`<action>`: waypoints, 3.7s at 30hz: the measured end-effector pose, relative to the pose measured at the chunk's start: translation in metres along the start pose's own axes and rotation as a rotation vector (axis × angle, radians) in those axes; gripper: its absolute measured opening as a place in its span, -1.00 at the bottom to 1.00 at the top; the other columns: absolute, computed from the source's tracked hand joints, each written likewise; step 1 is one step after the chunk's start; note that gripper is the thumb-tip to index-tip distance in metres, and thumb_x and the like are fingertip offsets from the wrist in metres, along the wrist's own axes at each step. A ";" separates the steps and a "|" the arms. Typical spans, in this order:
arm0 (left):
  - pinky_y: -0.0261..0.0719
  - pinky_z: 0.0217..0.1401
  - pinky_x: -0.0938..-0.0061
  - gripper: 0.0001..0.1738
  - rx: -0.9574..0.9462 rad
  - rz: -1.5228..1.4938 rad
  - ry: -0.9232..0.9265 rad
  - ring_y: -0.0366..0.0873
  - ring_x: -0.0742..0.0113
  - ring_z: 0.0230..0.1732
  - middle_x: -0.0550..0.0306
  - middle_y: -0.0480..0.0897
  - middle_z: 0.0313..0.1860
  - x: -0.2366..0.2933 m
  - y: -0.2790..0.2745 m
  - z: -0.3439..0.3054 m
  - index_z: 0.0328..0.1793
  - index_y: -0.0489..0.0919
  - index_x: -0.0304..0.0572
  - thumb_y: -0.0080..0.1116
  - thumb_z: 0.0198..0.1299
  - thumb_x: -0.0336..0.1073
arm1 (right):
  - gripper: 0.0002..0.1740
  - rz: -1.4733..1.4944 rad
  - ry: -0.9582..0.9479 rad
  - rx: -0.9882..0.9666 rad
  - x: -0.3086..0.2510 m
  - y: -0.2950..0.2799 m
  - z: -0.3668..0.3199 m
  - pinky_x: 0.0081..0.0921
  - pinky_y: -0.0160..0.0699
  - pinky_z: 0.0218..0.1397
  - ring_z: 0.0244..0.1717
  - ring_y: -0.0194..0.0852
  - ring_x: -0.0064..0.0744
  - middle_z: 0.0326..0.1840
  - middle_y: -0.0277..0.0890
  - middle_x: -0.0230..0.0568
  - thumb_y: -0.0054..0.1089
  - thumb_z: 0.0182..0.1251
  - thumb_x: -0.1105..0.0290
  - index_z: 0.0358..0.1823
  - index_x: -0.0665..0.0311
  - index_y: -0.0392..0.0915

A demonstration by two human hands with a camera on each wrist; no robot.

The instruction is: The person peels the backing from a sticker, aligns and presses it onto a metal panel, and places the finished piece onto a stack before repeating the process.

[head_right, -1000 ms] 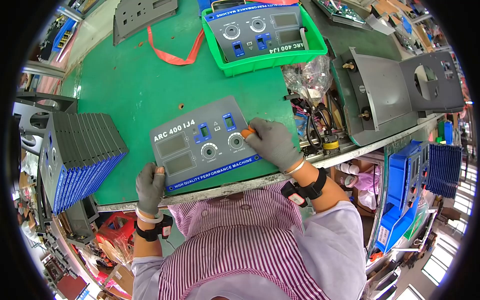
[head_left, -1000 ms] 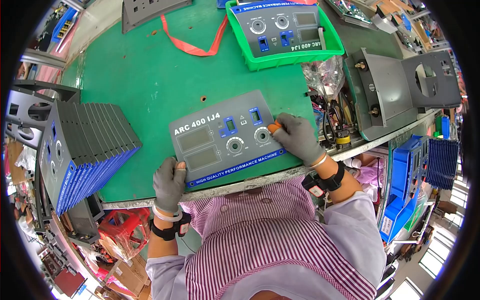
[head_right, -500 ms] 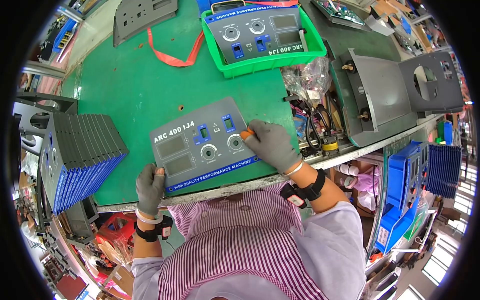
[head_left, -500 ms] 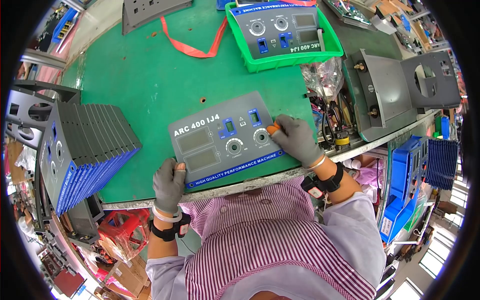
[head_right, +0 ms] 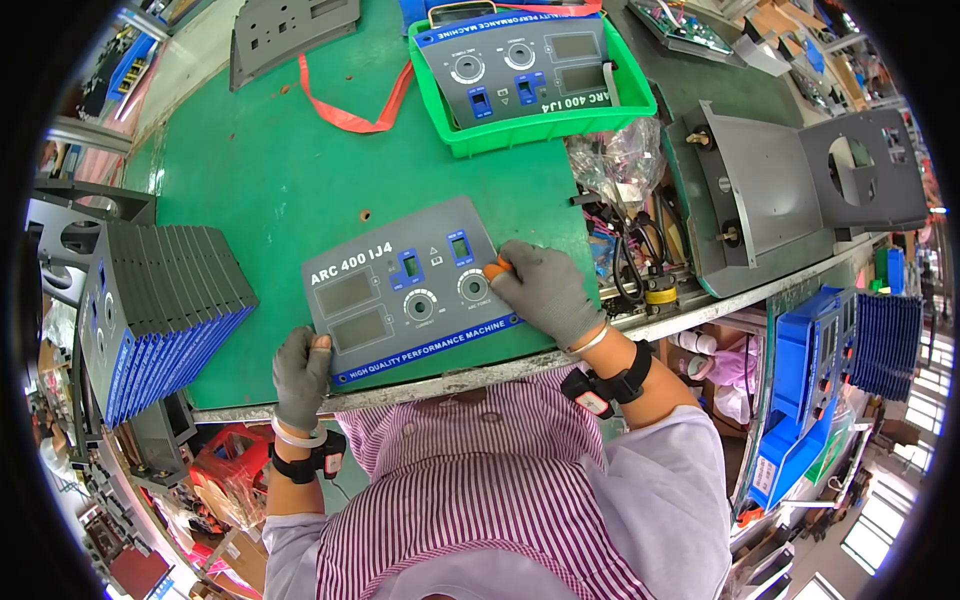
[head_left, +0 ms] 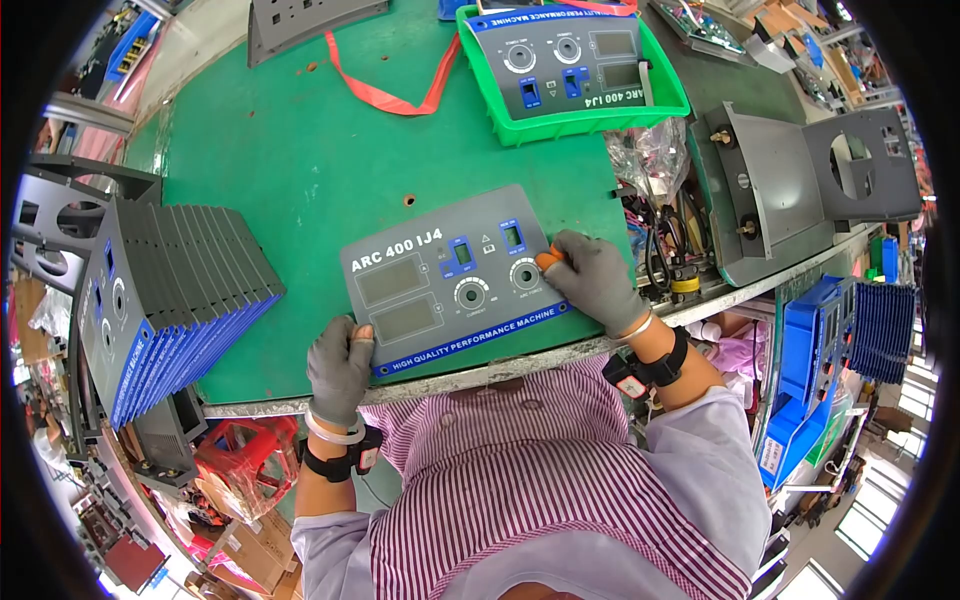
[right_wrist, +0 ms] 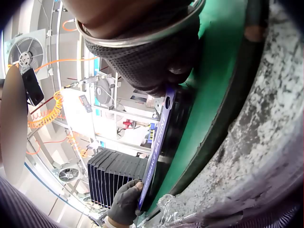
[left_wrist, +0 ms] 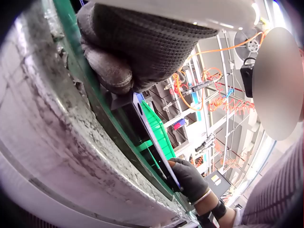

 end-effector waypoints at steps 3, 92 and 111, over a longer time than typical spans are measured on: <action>0.32 -0.52 0.30 -0.77 -0.009 0.008 -0.035 0.37 0.12 -0.62 0.00 0.41 -0.65 0.006 -0.001 0.000 -0.46 0.44 -0.26 0.19 0.07 -0.28 | -0.76 -0.116 -0.043 0.009 -0.008 -0.003 0.000 -0.22 0.42 -0.46 -0.50 0.50 -0.01 -0.57 0.46 -0.02 0.17 0.09 0.21 -0.40 0.24 0.48; 0.46 -0.01 0.10 -0.50 0.513 0.134 0.643 0.48 -0.14 -0.08 -0.18 0.56 -0.06 -0.037 -0.039 -0.053 0.00 0.51 -0.37 0.03 0.22 -0.01 | -0.64 1.026 -0.262 -0.322 -0.203 -0.063 -0.005 -0.55 0.46 -0.53 -0.61 0.46 -0.50 -0.52 0.54 -0.23 0.16 0.16 0.15 -0.42 0.40 0.54; 0.42 0.10 0.23 -0.33 -0.027 -0.840 0.045 0.42 0.04 0.03 -0.14 0.37 0.21 0.068 0.024 -0.054 0.30 0.25 -0.45 0.11 0.22 -0.10 | -0.62 1.018 -0.052 -0.655 -0.089 -0.017 -0.054 -0.35 0.53 -0.32 -0.35 0.54 -0.25 -0.33 0.50 -0.15 0.06 0.24 0.20 -0.07 0.36 0.42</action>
Point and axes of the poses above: each hand's wrist, its own z-axis towards the middle knuckle, its own y-axis out of the palm, x = y × z, the point moved 2 cm from there along z, towards the middle knuckle
